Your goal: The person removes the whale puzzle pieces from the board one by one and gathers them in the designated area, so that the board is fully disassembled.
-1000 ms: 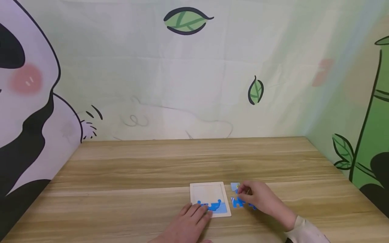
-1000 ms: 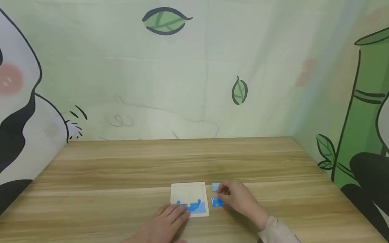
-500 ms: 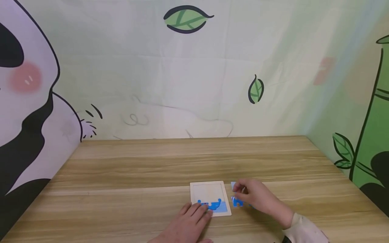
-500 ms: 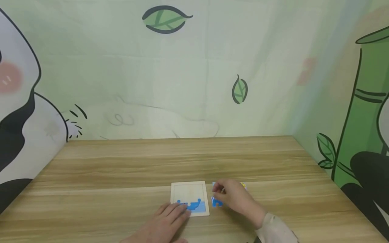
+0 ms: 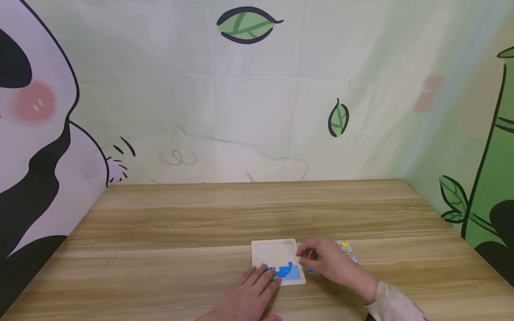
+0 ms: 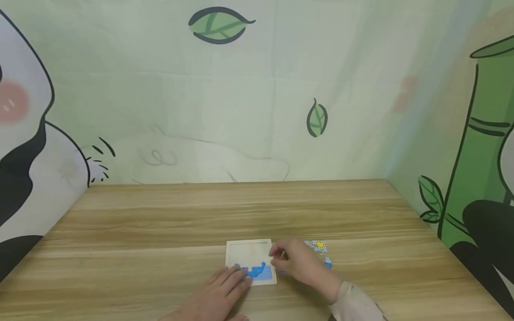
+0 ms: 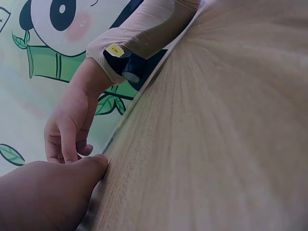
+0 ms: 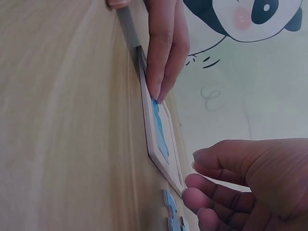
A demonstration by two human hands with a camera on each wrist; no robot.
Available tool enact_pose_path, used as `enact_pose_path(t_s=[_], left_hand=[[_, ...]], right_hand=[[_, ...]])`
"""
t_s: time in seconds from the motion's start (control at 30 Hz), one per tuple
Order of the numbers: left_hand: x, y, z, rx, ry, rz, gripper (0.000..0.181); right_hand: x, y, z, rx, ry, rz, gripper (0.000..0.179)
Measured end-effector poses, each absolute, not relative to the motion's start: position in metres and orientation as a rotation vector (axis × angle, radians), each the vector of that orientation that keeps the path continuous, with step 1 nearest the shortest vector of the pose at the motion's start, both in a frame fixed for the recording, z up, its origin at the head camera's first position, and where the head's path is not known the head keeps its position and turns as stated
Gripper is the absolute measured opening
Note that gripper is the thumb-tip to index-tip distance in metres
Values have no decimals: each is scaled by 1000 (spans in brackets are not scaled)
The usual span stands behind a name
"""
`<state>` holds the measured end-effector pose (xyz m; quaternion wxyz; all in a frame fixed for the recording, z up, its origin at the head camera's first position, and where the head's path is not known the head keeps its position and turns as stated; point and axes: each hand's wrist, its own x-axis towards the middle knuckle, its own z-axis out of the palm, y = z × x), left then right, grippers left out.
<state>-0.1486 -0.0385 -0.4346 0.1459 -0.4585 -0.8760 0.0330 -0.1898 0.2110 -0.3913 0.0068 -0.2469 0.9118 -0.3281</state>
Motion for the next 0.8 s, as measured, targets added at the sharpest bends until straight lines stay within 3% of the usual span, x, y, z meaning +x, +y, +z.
enact_pose_path(t_s=[0.8], left_hand=[[-146, -39, -431, -1315, -2521, 139, 67]], right_hand=[[-188, 191, -390, -740, 2831, -846, 16]])
